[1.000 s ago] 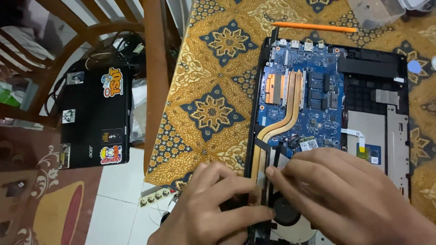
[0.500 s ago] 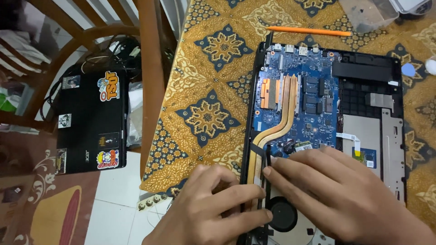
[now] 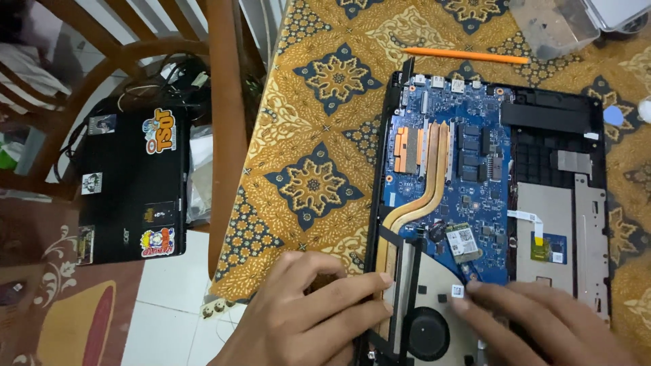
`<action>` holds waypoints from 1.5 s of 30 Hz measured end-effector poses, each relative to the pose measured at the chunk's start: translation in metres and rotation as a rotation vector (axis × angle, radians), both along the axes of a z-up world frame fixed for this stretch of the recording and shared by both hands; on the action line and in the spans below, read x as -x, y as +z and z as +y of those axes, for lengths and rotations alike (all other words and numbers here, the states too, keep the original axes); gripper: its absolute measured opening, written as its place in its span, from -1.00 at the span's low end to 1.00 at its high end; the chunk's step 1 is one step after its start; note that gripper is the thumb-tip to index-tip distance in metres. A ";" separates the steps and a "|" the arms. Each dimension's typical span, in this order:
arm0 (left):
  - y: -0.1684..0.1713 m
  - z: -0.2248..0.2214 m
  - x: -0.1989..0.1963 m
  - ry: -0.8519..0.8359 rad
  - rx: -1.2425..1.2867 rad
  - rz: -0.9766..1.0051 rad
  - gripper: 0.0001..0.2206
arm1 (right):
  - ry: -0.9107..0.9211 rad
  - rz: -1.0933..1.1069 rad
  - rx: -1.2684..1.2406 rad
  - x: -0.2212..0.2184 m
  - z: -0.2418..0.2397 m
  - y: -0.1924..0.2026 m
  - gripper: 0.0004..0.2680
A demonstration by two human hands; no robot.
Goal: Reinstalling a cooling fan and connecting internal ribbon cables during a laptop repair.
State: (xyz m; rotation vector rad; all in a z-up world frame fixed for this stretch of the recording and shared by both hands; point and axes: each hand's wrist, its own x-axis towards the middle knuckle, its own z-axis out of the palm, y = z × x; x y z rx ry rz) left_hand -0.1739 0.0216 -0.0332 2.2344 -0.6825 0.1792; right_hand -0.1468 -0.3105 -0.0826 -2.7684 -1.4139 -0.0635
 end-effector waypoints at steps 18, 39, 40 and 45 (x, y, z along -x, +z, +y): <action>-0.019 -0.002 -0.008 -0.049 0.015 0.004 -0.84 | -0.623 0.207 -0.142 0.033 -0.001 -0.047 -0.71; -0.019 -0.016 -0.029 0.081 -0.234 -0.242 -0.87 | -0.348 0.171 -0.127 -0.027 0.049 0.003 -0.57; -0.019 -0.017 -0.027 0.082 -0.233 -0.236 -0.87 | -0.347 0.176 -0.124 -0.028 0.050 0.003 -0.57; -0.017 -0.025 -0.027 0.210 -0.232 -0.189 -0.90 | -0.486 0.129 -0.129 -0.021 0.061 0.009 -0.64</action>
